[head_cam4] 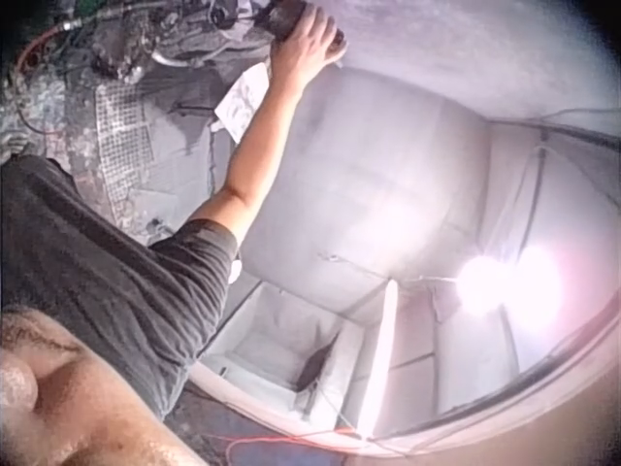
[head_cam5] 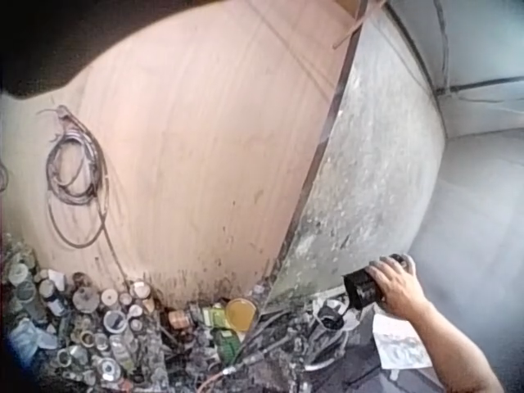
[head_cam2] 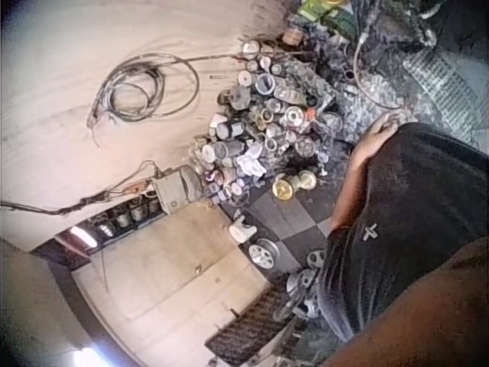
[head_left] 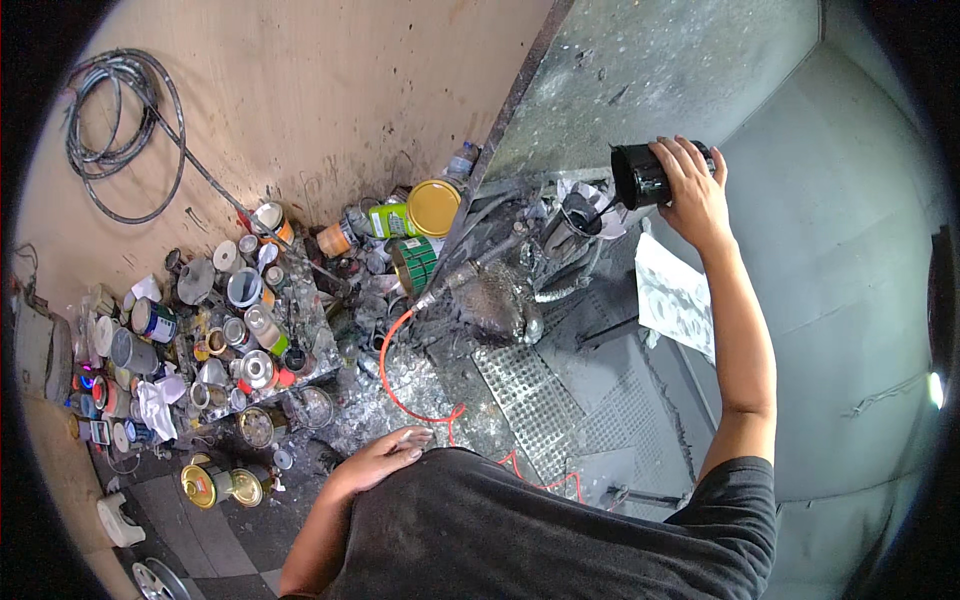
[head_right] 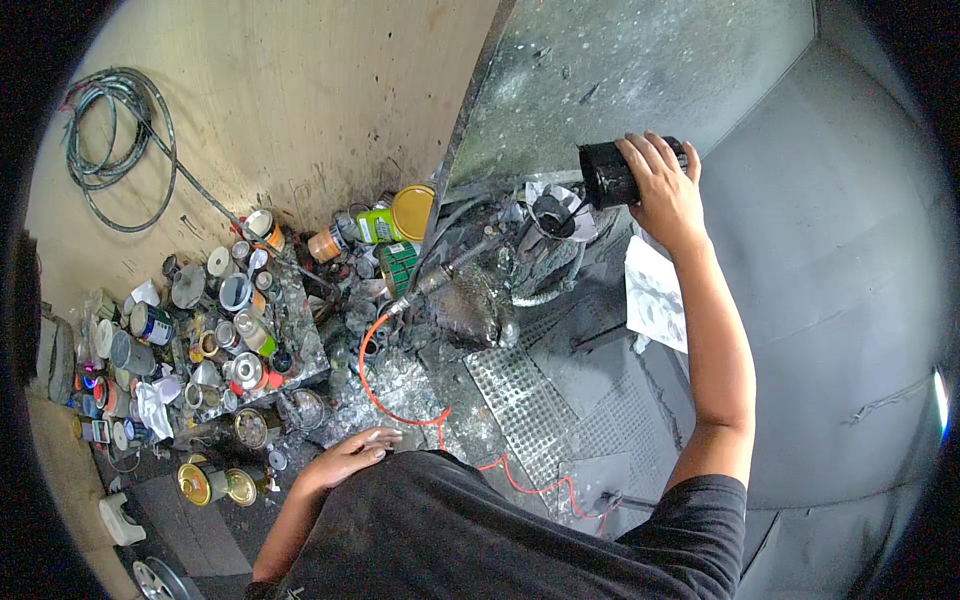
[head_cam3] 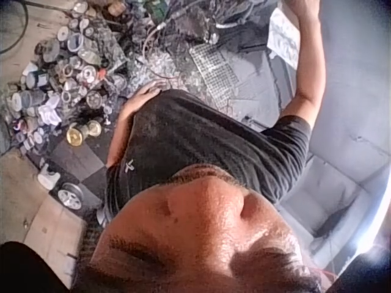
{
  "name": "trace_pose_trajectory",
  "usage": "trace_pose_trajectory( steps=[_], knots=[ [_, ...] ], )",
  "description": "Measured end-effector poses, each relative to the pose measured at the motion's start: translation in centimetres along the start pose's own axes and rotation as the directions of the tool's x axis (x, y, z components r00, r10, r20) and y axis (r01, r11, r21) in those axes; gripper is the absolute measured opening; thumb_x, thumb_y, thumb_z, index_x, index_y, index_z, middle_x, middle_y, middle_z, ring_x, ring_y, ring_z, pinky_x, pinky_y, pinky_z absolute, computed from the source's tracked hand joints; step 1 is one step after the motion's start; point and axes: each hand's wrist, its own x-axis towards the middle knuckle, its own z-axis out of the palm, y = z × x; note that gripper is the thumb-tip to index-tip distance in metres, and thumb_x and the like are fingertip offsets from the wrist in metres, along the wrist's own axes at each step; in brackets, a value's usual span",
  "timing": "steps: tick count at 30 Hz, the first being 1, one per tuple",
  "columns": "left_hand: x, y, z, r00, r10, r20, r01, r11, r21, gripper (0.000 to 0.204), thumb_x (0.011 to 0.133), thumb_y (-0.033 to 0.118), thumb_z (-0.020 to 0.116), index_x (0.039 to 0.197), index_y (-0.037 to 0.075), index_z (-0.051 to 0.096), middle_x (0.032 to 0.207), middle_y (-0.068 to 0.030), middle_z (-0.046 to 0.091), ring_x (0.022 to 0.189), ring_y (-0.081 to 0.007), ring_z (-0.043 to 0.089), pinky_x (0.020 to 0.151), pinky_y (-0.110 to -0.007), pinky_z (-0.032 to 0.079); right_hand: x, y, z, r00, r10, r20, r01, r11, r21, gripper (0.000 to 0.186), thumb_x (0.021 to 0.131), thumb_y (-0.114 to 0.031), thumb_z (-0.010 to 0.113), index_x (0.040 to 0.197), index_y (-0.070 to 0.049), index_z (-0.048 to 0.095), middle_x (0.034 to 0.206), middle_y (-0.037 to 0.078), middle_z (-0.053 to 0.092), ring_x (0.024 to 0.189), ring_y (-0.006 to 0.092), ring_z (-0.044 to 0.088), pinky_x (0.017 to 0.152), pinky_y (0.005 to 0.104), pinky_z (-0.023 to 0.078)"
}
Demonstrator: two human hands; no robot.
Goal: Mix paint for automotive repair and prepare the spray gun.
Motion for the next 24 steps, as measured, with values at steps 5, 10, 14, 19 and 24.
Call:
trace_pose_trajectory(
  steps=[5,10,14,19,24],
  knots=[
    [-0.3,-0.3,-0.1,1.0,0.023,0.008,-0.024,1.0,0.015,0.051,0.106,0.029,0.059,0.149,0.003,0.048,0.147,-0.0106,0.055,0.137,-0.0215,0.049,0.116,-0.038,0.034,1.6,0.0,-2.1,0.998,-0.063,-0.031,0.061,0.996,-0.066,0.09,0.067,-0.01,0.083,0.148,-0.022,0.046,0.149,-0.002,0.051,0.145,0.0216,0.042,0.12,0.0597,0.025],
    [-0.9,0.1,0.0,0.999,0.045,0.007,-0.045,0.998,0.033,0.052,0.106,0.03,0.058,0.149,0.003,0.048,0.147,-0.0116,0.055,0.137,-0.0222,0.049,0.116,-0.038,0.034,3.1,0.4,-3.0,0.989,-0.13,-0.077,0.117,0.981,-0.154,0.073,0.079,-0.008,0.073,0.146,-0.023,0.048,0.148,-0.004,0.051,0.144,0.0191,0.043,0.12,0.0596,0.025],
    [-1.6,0.9,-0.2,1.0,0.01,0.024,-0.011,0.999,0.052,0.05,0.107,0.031,0.056,0.145,-0.001,0.051,0.143,-0.0111,0.058,0.133,-0.0206,0.051,0.114,-0.037,0.037,4.1,0.2,-3.9,0.981,-0.177,-0.083,0.156,0.965,-0.21,0.065,0.086,-0.009,0.066,0.146,-0.024,0.049,0.148,-0.004,0.052,0.144,0.0178,0.043,0.121,0.0588,0.024],
    [-3.3,0.2,-1.1,0.989,-0.004,0.15,-0.007,0.997,0.07,0.055,0.109,0.039,0.047,0.145,-0.003,0.054,0.14,-0.0113,0.061,0.131,-0.0202,0.052,0.113,-0.033,0.036,5.2,-0.1,-4.9,0.974,-0.208,-0.087,0.183,0.954,-0.236,0.064,0.087,-0.009,0.064,0.147,-0.025,0.049,0.148,-0.004,0.052,0.144,0.017,0.043,0.121,0.0583,0.024],
    [-6.0,1.0,-1.4,0.991,-0.085,0.1,0.076,0.993,0.089,0.061,0.108,0.045,0.046,0.145,-0.003,0.054,0.147,-0.0157,0.057,0.137,-0.0262,0.049,0.119,-0.038,0.032,5.8,0.5,-5.5,0.959,-0.254,-0.122,0.216,0.941,-0.259,0.071,0.081,-0.006,0.07,0.147,-0.022,0.049,0.149,-0.003,0.053,0.145,0.0191,0.043,0.122,0.0563,0.023]
  ],
)
